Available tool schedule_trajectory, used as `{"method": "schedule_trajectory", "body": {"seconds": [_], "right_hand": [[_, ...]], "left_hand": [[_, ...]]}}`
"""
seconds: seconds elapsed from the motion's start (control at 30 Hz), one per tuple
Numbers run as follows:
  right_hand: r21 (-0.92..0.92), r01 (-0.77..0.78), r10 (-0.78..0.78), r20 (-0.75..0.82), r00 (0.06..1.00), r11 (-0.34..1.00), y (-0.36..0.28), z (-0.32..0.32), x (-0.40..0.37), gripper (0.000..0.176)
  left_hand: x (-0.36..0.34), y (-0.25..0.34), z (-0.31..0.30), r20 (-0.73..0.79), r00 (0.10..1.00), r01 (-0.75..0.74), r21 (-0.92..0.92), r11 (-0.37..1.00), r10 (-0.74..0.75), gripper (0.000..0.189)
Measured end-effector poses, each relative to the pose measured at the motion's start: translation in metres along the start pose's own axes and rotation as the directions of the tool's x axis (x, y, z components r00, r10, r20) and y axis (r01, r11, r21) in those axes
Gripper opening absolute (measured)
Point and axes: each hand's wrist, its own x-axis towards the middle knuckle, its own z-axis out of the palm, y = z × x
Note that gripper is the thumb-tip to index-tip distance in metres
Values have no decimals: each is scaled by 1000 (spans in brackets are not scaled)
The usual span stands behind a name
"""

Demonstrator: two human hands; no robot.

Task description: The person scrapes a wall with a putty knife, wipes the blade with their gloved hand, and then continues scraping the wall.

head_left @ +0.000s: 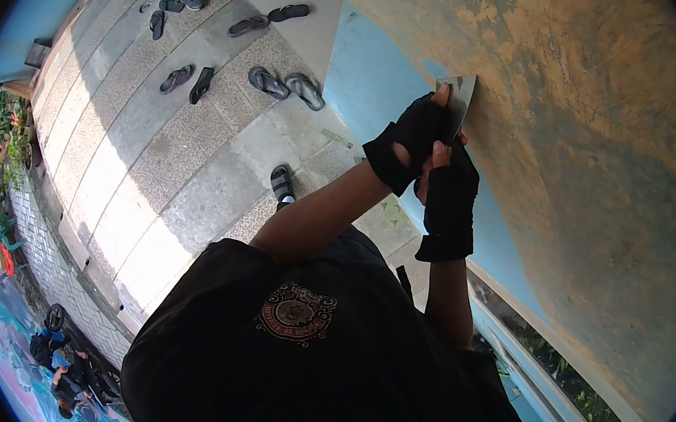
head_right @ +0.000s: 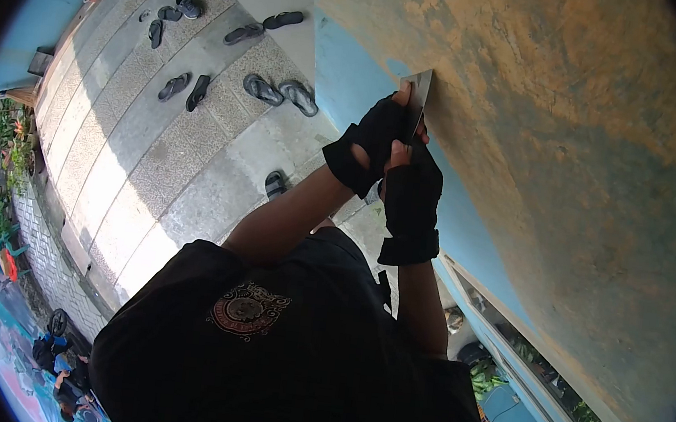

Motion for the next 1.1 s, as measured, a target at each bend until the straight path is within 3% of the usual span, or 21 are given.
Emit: {"method": "schedule_trajectory", "body": {"seconds": [0.03, 0.07, 0.1, 0.17, 0.33, 0.43, 0.57, 0.67, 0.77, 0.83, 0.87, 0.93, 1.0, 1.1], "right_hand": [[-80, 27, -25, 29, 999, 996, 1, 4, 10, 23], [-162, 54, -45, 55, 997, 985, 3, 3, 12, 22], [-167, 43, -36, 48, 998, 985, 5, 1, 6, 22], [-131, 114, -114, 6, 993, 985, 4, 8, -1, 27], [-59, 23, -24, -20, 1000, 998, 1, 8, -8, 28], [-134, 100, -98, 15, 995, 986, 1, 10, 0, 30], [-74, 64, -65, -5, 998, 995, 2, 10, 3, 31], [-110, 80, -83, -27, 996, 991, 7, 9, -8, 31], [-125, 59, -66, -53, 996, 990, -1, 9, -5, 31], [-86, 54, -57, -30, 998, 995, 3, 8, -1, 30], [-85, 52, -54, -31, 998, 995, 6, 11, -1, 30], [-248, 214, -243, -91, 966, 945, 10, 16, 0, 29], [-195, 155, -174, -84, 981, 968, 9, 7, -13, 29], [-158, 94, -102, -39, 994, 983, 3, 12, 6, 25]], "left_hand": [[-4, 2, -3, -38, 999, 5, 20, 1000, -4, 59], [5, -1, -19, 117, 993, -25, -62, 998, 32, 57], [1, -7, -16, 116, 993, -14, -69, 998, 22, 57], [-2, -5, -12, 27, 999, 43, -28, 999, -42, 56], [2, -2, -12, 16, 998, 56, 8, 998, -56, 57], [0, -4, -14, 14, 999, 37, -37, 999, -37, 56], [9, -11, -17, 37, 999, -17, -26, 1000, 18, 55], [-5, -13, -14, 53, 998, 39, -36, 999, -37, 55], [1, -12, -9, 76, 995, -60, 5, 998, 60, 55], [6, -13, -11, 18, 1000, -1, -42, 999, 2, 54], [7, -10, -20, 63, 997, 50, -38, 998, -48, 54], [3, -10, -15, 61, 995, 77, -42, 996, -74, 56], [-2, -10, -13, 53, 994, 97, -36, 995, -95, 58], [2, -7, -10, 17, 1000, -1, 7, 1000, 1, 57]]}}
